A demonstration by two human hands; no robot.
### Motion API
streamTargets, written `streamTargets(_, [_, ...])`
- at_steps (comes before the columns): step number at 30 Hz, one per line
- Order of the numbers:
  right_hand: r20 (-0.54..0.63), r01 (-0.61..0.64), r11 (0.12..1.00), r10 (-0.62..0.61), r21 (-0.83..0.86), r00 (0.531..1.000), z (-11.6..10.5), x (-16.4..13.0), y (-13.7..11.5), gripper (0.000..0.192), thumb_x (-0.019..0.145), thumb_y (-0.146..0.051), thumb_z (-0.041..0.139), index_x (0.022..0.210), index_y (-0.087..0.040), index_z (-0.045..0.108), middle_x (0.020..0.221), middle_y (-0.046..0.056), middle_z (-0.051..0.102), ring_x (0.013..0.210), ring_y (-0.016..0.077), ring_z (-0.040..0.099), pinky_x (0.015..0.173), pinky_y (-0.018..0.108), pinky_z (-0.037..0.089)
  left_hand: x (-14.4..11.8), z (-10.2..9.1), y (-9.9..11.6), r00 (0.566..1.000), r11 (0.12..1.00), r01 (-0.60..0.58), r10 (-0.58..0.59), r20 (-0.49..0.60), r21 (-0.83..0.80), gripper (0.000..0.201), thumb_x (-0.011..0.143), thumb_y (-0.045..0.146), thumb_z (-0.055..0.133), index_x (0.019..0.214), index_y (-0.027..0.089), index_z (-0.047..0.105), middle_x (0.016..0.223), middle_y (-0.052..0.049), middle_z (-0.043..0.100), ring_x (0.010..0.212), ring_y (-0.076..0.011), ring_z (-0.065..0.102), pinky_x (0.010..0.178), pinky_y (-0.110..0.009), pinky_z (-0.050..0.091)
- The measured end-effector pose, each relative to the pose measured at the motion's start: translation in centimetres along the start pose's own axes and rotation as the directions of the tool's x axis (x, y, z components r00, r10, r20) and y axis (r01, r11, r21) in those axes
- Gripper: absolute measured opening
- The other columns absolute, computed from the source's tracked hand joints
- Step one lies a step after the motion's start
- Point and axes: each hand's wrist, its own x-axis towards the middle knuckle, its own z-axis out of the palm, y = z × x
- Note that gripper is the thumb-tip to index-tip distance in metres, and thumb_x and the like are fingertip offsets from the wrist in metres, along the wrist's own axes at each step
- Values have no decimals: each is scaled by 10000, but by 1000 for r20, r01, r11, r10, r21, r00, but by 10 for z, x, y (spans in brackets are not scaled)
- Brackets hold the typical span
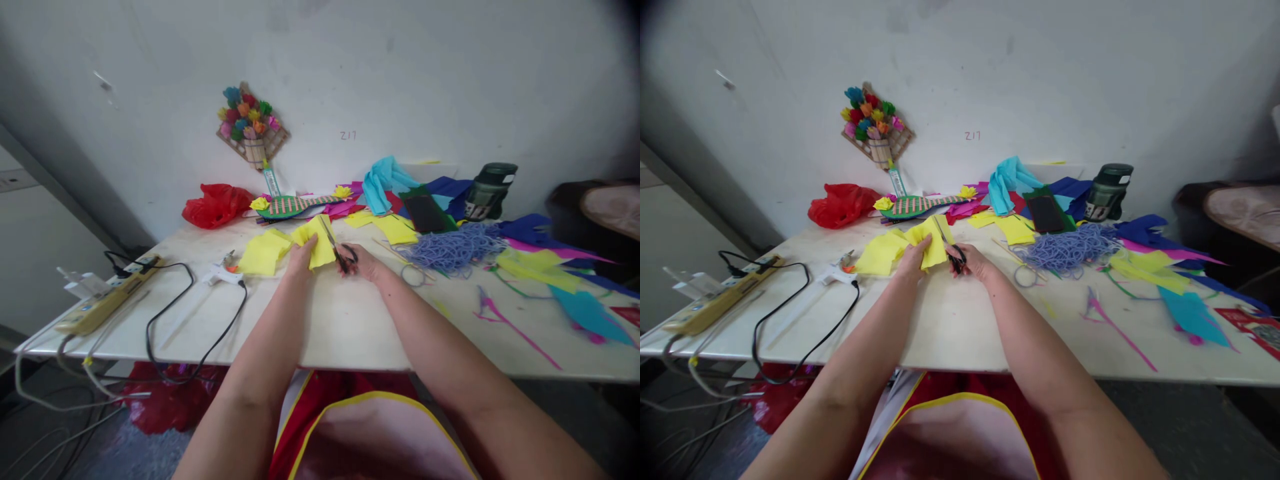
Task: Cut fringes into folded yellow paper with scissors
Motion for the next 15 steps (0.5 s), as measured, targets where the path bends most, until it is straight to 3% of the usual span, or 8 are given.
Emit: streamTargets(15, [-69,-46,997,42,-58,997,4,3,1,295,754,-451,520,686,-168,470,478,-22,528,335,70,478,263,161,232,-5,4,4,1000,1000,18,-18,-22,-3,202,694,281,634,871,198,585,941,-90,647,848,-234,630,699,-346,522])
